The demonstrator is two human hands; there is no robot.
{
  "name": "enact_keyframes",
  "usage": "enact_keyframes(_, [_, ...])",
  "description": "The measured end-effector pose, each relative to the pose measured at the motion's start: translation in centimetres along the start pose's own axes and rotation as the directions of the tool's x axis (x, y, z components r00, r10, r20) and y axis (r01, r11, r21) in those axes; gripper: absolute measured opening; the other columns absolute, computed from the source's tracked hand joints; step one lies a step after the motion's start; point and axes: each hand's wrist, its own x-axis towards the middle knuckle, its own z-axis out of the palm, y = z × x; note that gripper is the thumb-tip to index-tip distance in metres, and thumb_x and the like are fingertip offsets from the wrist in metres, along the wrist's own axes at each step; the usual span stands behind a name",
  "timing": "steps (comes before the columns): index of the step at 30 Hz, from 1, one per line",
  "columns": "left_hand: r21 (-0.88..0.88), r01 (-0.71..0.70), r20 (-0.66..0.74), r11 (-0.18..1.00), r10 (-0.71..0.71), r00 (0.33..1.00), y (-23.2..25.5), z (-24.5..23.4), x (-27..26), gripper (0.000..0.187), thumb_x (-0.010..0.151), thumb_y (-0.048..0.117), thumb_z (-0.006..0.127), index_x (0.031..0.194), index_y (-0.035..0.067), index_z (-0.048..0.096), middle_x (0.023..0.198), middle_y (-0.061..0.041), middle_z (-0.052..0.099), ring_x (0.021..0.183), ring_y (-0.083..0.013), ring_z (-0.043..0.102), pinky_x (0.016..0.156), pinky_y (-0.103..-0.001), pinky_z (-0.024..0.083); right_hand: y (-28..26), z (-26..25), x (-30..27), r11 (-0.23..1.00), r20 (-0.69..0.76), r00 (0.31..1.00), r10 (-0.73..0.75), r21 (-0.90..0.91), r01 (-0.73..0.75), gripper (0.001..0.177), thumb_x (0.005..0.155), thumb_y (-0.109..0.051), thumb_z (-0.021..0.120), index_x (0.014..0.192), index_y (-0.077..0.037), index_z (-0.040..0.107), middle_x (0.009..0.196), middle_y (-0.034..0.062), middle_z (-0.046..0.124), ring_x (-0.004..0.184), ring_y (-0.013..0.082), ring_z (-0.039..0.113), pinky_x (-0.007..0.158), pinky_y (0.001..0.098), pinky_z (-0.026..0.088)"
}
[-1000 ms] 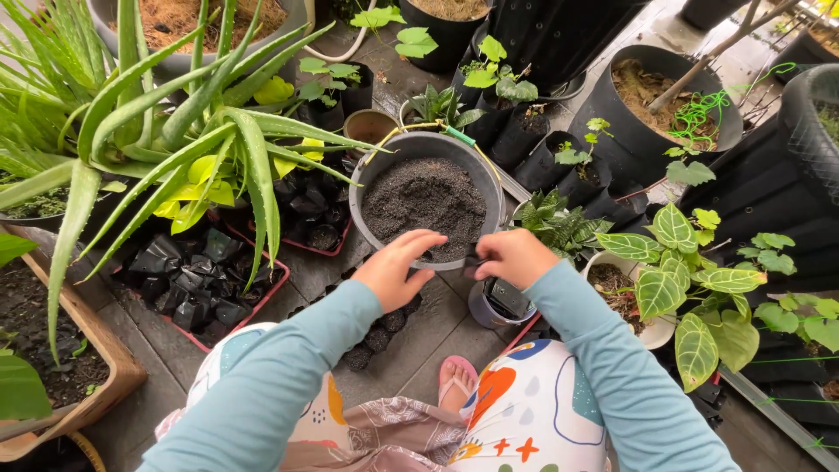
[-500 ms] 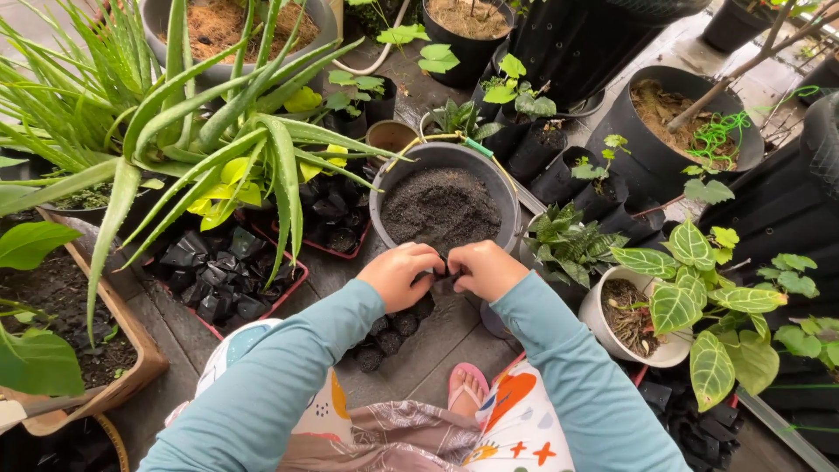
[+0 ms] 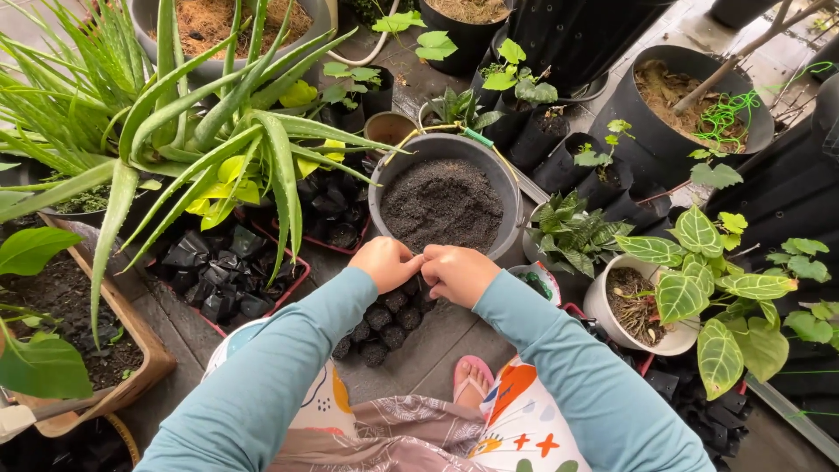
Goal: Filling individual cells of a plastic seedling tray with soil using a small spoon.
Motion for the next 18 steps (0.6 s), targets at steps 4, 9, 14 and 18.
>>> enact_keyframes(4, [-0.12, 0.02, -0.036, 0.993, -0.025, 0.999, -0.6, 0.6, 0.6, 0.05, 0.093, 0.057, 0.054, 0.103, 0.018, 0.082, 0.1, -0.007, 0.08, 0.111, -0.0332, 0.07, 0.094, -0.046, 0.058, -0.2, 0.7, 0.0, 0.999, -0.031, 0.999, -0.041, 0.018, 0.041, 0.029, 0.078, -0.028, 0.084, 0.078, -0.016, 0.058, 0.094, -0.0049, 0.059, 0.094, 0.0245, 0.067, 0.074, 0.0399, 0.06])
enact_keyframes(9, [-0.112, -0.019, -0.086, 0.994, 0.009, 0.996, -2.1, 1.7, 2.2, 0.031, 0.093, 0.038, 0.063, 0.108, 0.018, 0.081, 0.104, -0.002, 0.08, 0.114, -0.0276, 0.069, 0.096, -0.041, 0.057, -0.1, 0.7, 0.0, 0.994, -0.027, 0.995, -0.098, 0.053, 0.099, 0.031, 0.078, -0.026, 0.083, 0.078, -0.013, 0.055, 0.098, -0.0013, 0.061, 0.095, 0.0314, 0.066, 0.075, 0.0466, 0.059])
enact_keyframes(14, [-0.086, -0.051, -0.079, 0.995, 0.045, 0.996, -2.6, 2.4, 2.7, 0.027, 0.087, 0.033, 0.067, 0.107, 0.02, 0.08, 0.111, -0.003, 0.078, 0.118, -0.0271, 0.067, 0.1, -0.04, 0.056, -0.5, 0.4, 0.3, 0.992, 0.027, 0.993, -0.116, -0.043, 0.117, 0.032, 0.077, -0.031, 0.083, 0.078, -0.019, 0.054, 0.087, -0.0056, 0.057, 0.091, 0.0252, 0.065, 0.074, 0.0429, 0.058])
enact_keyframes(18, [-0.127, -0.107, -0.085, 0.986, 0.097, 0.992, -2.4, 2.9, 2.7, 0.024, 0.081, 0.02, 0.07, 0.102, 0.022, 0.081, 0.108, -0.003, 0.078, 0.116, -0.0287, 0.067, 0.099, -0.041, 0.057, 0.9, 2.8, 0.9, 0.985, 0.076, 0.995, -0.071, -0.149, 0.082, 0.03, 0.078, -0.03, 0.083, 0.08, -0.021, 0.055, 0.085, -0.0067, 0.058, 0.089, 0.0232, 0.064, 0.072, 0.0399, 0.057])
